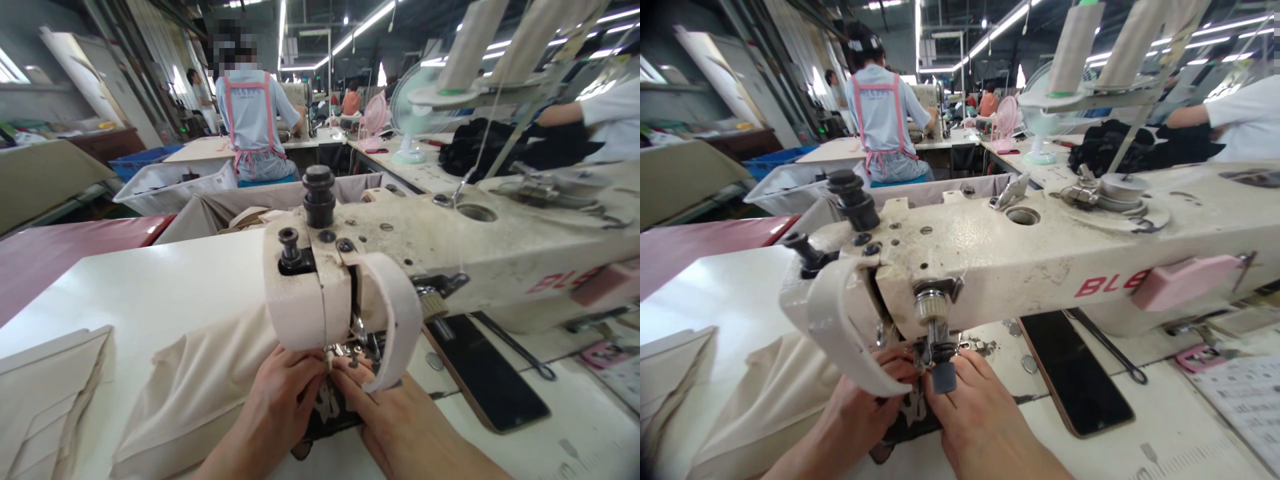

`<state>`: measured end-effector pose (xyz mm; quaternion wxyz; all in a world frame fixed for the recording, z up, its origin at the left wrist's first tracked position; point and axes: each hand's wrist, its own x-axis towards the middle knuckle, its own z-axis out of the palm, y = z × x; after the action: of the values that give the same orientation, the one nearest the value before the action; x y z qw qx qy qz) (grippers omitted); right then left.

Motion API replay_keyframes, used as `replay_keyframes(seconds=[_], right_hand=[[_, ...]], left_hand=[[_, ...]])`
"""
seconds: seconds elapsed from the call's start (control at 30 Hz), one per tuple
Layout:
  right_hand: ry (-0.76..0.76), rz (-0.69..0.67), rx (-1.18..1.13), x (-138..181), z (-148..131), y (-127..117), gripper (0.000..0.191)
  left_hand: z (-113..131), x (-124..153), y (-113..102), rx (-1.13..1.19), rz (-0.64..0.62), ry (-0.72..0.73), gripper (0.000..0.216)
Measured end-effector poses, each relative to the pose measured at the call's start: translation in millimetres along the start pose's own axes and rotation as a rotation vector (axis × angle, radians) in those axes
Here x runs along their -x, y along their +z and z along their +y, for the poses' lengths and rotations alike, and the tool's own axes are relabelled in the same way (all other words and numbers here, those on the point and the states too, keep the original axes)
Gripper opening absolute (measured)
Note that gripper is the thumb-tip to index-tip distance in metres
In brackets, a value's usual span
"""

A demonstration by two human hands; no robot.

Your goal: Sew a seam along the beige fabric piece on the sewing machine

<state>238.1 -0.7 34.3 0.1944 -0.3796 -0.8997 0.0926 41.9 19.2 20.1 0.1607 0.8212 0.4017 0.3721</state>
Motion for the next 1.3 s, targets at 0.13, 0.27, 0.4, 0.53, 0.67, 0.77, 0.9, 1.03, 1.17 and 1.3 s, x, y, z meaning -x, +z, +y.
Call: replay_keyframes(seconds=[0.13,0.27,0.4,0.53,0.67,0.77,0.9,1.03,1.17,1.3], right_hand=[[0.022,0.007,-0.018,4.0,1.8,1.3,0.065],[0.044,0.052,-0.124,8.9,4.9,-1.6,0.056],[0.123,0.092,-0.193,11.7,8.2,-1.7,0.053],[0.077,0.044,-0.161,8.6,7.9,-1.9,0.053],[0.043,0.006,-0.080,5.0,4.8,-2.5,0.055],[0.050,0.006,-0.043,3.7,3.5,-1.5,0.051],[0.070,0.013,-0.058,1.3,3.0,-0.1,0.045],[0.087,0.024,-0.073,-1.9,2.7,-0.1,0.048],[0.115,0.013,-0.071,-2.2,2.2,-0.6,0.039],[0.150,0.052,-0.123,0.5,0.5,-0.8,0.038]], left_hand=[[-0.4,-2.8,0.3,-0.012,0.046,0.003,0.021],[0.5,-4.5,-1.1,-0.020,0.070,0.023,0.021],[1.4,-5.8,-2.2,-0.020,0.069,0.031,0.021],[1.6,-6.5,-2.2,-0.034,0.065,0.031,0.020],[0.7,-6.1,-1.2,-0.040,0.060,0.033,0.020],[1.1,-5.3,-0.6,-0.042,0.054,0.037,0.020],[1.3,-3.9,1.1,-0.076,0.045,0.021,0.024],[-6.8,-3.4,5.8,-0.133,0.063,-0.003,0.026],[-16.6,-5.1,8.0,-0.172,0.104,-0.016,0.021],[-16.5,-8.9,6.6,-0.179,0.102,-0.026,0.021]])
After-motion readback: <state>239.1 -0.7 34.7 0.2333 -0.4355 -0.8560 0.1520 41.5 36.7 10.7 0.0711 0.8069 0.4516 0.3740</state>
